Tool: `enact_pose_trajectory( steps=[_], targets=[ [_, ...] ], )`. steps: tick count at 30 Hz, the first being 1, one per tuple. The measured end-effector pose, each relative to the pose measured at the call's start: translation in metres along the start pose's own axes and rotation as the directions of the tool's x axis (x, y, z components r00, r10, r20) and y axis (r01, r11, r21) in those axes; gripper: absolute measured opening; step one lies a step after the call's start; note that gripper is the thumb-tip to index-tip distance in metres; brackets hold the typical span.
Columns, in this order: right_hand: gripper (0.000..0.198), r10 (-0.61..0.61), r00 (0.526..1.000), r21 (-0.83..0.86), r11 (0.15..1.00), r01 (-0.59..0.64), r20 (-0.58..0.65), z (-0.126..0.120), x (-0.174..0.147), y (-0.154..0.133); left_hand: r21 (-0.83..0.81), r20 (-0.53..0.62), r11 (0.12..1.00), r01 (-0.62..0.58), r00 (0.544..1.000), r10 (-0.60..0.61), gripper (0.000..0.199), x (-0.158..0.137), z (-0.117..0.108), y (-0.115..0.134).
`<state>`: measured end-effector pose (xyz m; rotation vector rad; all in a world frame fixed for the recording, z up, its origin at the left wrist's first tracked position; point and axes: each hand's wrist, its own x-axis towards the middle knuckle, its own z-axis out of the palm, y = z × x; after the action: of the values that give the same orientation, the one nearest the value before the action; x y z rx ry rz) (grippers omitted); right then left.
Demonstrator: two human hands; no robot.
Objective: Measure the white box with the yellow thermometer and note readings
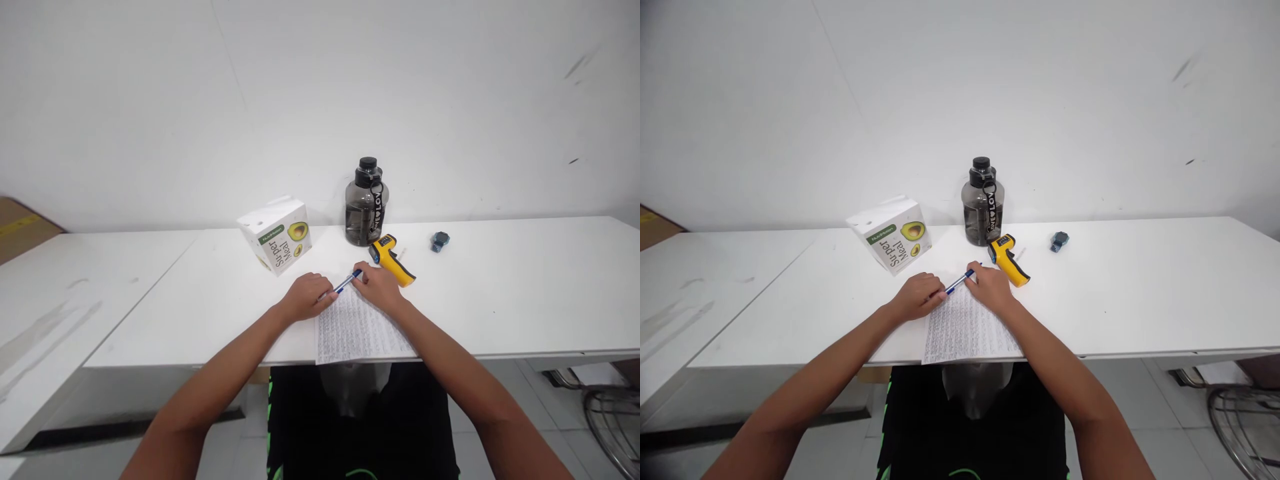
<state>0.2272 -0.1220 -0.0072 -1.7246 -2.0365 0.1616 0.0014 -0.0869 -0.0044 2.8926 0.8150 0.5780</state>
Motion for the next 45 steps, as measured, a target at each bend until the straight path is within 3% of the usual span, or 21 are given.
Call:
enact_pose_trajectory(
  steps=[5, 9, 12, 15, 17, 19, 23, 29, 34, 45],
  targets=[
    [0.025, 0.174, 0.984, 0.195, 0.967, -0.165, -0.030, 0.003, 0.004, 0.003, -0.230, 0.070, 0.965, 0.124, 0.991, -0.111, 0.088, 0.002, -0.002, -0.004],
    [0.026, 0.225, 0.973, 0.405, 0.896, -0.184, -0.057, 0.003, 0.005, 0.003, -0.195, 0.131, 0.965, 0.176, 0.980, -0.152, 0.088, 0.002, -0.002, -0.008],
    [0.030, 0.157, 0.987, 0.573, 0.811, -0.120, -0.015, 0.000, 0.002, 0.001, -0.107, 0.183, 0.975, 0.197, 0.967, -0.175, 0.087, 0.003, -0.002, -0.009],
    [0.036, 0.000, 0.996, 0.691, 0.721, -0.060, 0.087, -0.001, -0.003, -0.002, -0.101, 0.189, 0.975, 0.199, 0.966, -0.178, 0.091, 0.002, -0.001, -0.010],
    [0.044, -0.008, 0.991, 0.702, 0.706, -0.091, 0.136, 0.000, -0.005, -0.004, -0.109, 0.186, 0.973, 0.202, 0.966, -0.180, 0.092, 0.002, 0.000, -0.011],
    [0.048, 0.065, 0.987, 0.666, 0.732, -0.145, 0.144, 0.001, -0.004, -0.005, -0.120, 0.184, 0.973, 0.197, 0.968, -0.173, 0.093, 0.002, 0.001, -0.012],
    [0.023, 0.095, 0.992, 0.615, 0.778, -0.127, 0.084, 0.003, 0.000, -0.004, -0.144, 0.176, 0.974, 0.177, 0.973, -0.151, 0.091, 0.002, 0.001, -0.014],
    [0.021, 0.094, 0.971, 0.684, 0.695, -0.223, 0.220, -0.002, 0.002, 0.001, -0.145, 0.174, 0.974, 0.176, 0.973, -0.150, 0.091, 0.002, 0.002, -0.015],
    [0.044, 0.131, 0.987, 0.597, 0.786, -0.162, 0.094, 0.001, 0.000, -0.003, -0.153, 0.160, 0.975, 0.163, 0.977, -0.138, 0.090, 0.000, 0.005, -0.016],
    [0.035, 0.103, 0.984, 0.611, 0.773, -0.172, 0.147, 0.004, 0.001, 0.001, -0.116, 0.168, 0.984, 0.134, 0.979, -0.114, 0.076, 0.001, 0.004, -0.015]
  ],
)
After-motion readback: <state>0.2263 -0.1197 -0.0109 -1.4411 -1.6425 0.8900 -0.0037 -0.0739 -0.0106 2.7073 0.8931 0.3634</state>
